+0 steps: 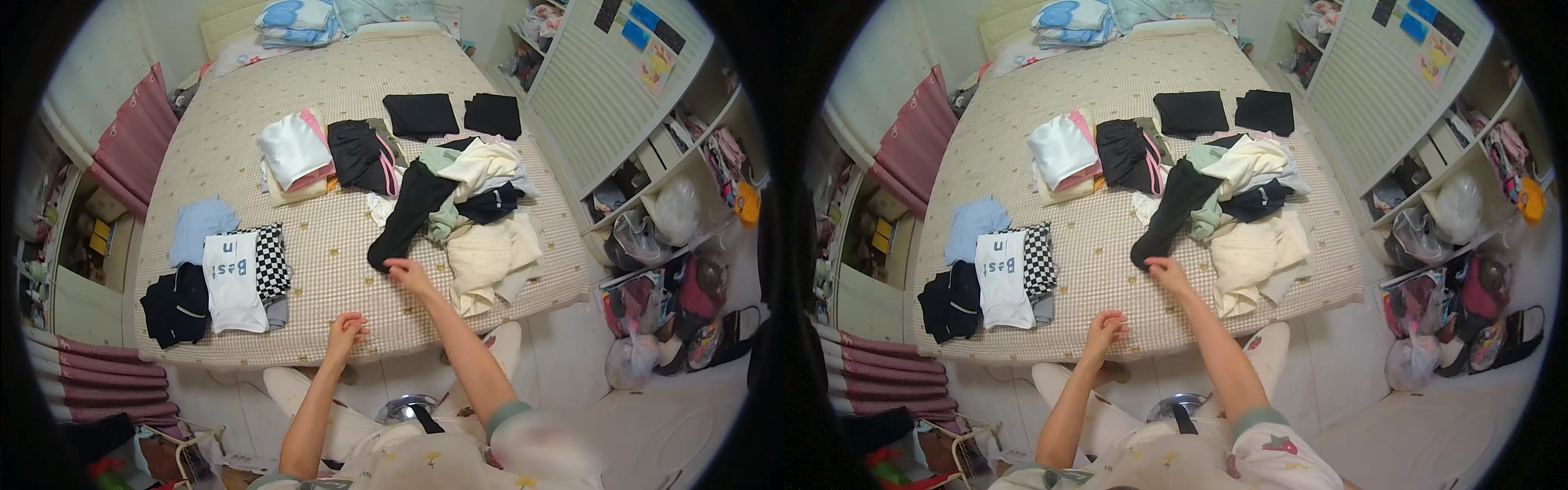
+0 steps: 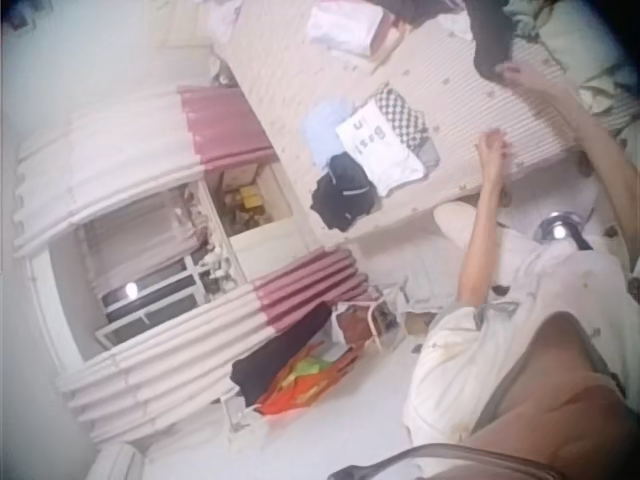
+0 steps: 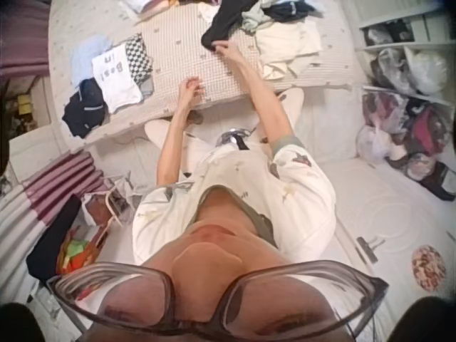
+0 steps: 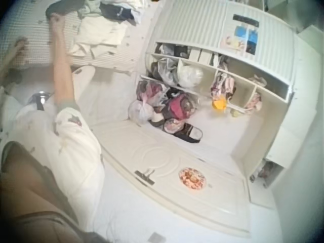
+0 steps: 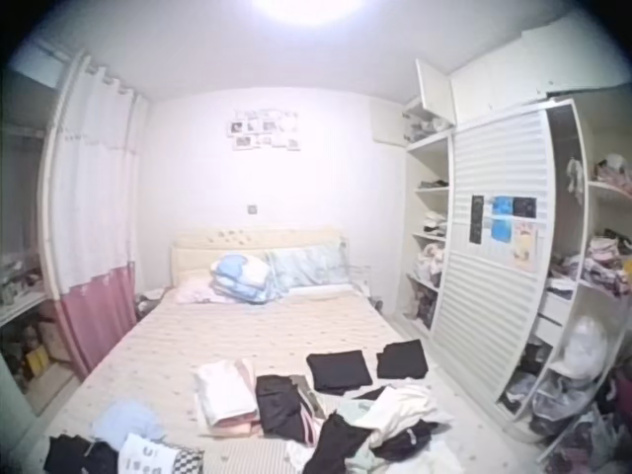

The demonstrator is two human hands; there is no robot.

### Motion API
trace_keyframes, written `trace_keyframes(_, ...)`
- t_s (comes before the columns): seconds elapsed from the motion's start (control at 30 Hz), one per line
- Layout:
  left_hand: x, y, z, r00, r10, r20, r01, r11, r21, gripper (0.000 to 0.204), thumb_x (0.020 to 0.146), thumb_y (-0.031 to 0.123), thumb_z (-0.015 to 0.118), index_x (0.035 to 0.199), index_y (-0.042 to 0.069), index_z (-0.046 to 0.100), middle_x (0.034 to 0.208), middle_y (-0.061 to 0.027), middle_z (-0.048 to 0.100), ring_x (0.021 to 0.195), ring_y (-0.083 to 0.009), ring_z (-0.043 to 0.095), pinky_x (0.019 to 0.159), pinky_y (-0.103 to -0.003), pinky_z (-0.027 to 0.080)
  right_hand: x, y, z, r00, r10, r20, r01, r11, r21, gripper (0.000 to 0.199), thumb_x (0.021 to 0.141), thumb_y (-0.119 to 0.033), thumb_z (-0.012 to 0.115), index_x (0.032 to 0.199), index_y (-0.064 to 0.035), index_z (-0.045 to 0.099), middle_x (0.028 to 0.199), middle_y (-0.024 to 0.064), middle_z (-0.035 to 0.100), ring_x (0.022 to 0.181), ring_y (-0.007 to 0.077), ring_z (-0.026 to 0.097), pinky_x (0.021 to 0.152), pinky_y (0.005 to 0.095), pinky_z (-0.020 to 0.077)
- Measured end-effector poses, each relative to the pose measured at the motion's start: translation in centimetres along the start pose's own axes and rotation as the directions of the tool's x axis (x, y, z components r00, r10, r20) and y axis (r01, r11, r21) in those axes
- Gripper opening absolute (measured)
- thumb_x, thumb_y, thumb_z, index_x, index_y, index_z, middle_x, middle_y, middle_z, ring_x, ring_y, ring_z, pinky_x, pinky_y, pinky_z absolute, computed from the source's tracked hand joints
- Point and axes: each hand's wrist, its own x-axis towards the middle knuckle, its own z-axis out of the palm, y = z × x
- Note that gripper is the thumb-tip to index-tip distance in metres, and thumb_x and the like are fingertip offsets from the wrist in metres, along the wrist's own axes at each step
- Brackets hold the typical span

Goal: The person sits on the floor in front of a bed and folds several pieces of clothing one by one, including pants, shirts, and shorts. Each item is smoothed, folded into a compact rectangle, and placed into a growing stack on the bed.

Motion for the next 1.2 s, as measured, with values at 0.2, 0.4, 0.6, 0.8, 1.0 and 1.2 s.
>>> trace_keyframes(0.2, -3.3, 0.0, -0.7, 0.948, -0.043, 0.315, 0.247, 0.723, -0.646, 0.052, 0.091, 0.048, 0.056, 0.117, 0.003, 0.057, 0.106, -0.0137, 0.065, 0.090, -0.0237, 0.065, 0.078, -0.036, 0.053, -15.9, -1.2, 7.5, 0.806, -0.022, 0.592, -0.025, 0.997, 0.070, 0.027, 0.092, -0.022, 0.062, 0.113, -0.0052, 0.067, 0.104, 0.0024, 0.065, 0.088, 0.0103, 0.060, 0.082, 0.0259, 0.0479)
trace_keyframes(0.4, -3.2, -1.1, 0.1, 0.991, -0.010, 0.137, 0.061, 0.924, -0.378, 0.036, 0.091, 0.034, 0.060, 0.108, 0.002, 0.062, 0.090, -0.0086, 0.068, 0.064, -0.0160, 0.061, 0.054, -0.025, 0.051, -20.7, -0.1, 5.2, 0.818, 0.201, 0.539, -0.227, 0.974, -0.019, 0.037, 0.084, -0.033, 0.071, 0.107, -0.0051, 0.064, 0.090, -0.0005, 0.061, 0.081, 0.0081, 0.054, 0.075, 0.0242, 0.0456)
trace_keyframes(0.6, -8.9, 8.4, 0.7, 0.903, 0.033, 0.428, 0.143, 0.917, -0.372, 0.035, 0.093, 0.036, 0.053, 0.107, 0.005, 0.062, 0.081, -0.0071, 0.068, 0.049, -0.0111, 0.052, 0.043, -0.022, 0.044, -16.3, -1.1, 2.8, 0.852, -0.465, -0.241, 0.382, 0.866, -0.322, 0.050, 0.073, -0.027, 0.077, 0.112, -0.0029, 0.058, 0.128, 0.0180, 0.047, 0.124, 0.0257, 0.037, 0.101, 0.0385, 0.0357)
trace_keyframes(0.8, -10.7, 15.2, -1.5, 0.822, 0.156, 0.548, -0.249, 0.963, 0.099, 0.060, 0.071, 0.029, 0.079, 0.118, 0.004, 0.050, 0.097, -0.0081, 0.064, 0.082, -0.0149, 0.061, 0.065, -0.026, 0.048, -13.8, -11.8, -1.0, 0.899, -0.379, 0.218, 0.428, 0.866, -0.259, 0.046, 0.068, 0.009, 0.057, 0.111, -0.0058, 0.066, 0.089, 0.0120, 0.068, 0.082, 0.0243, 0.065, 0.078, 0.0306, 0.0494)
trace_keyframes(1.0, -11.8, 19.1, -3.1, 0.620, 0.677, 0.396, -0.621, 0.116, 0.775, 0.047, 0.065, 0.014, 0.073, 0.106, 0.004, 0.051, 0.102, -0.0167, 0.060, 0.093, -0.0356, 0.059, 0.082, -0.039, 0.048, -13.9, -22.1, -2.1, 0.807, -0.485, 0.335, 0.589, 0.695, -0.413, 0.027, 0.075, 0.002, 0.060, 0.101, -0.0043, 0.060, 0.076, 0.0110, 0.065, 0.070, 0.0188, 0.061, 0.066, 0.0316, 0.0462)
trace_keyframes(1.2, -13.4, 23.6, -4.2, 0.659, 0.633, 0.407, -0.590, 0.100, 0.801, 0.039, 0.076, 0.014, 0.056, 0.112, -0.002, 0.058, 0.110, -0.0187, 0.061, 0.099, -0.0348, 0.059, 0.088, -0.037, 0.045, -12.0, -25.6, -2.9, 0.859, -0.418, 0.296, 0.501, 0.804, -0.319, 0.015, 0.088, -0.008, 0.057, 0.097, 0.0003, 0.066, 0.072, -0.0010, 0.058, 0.069, 0.0068, 0.051, 0.065, 0.0242, 0.0434)
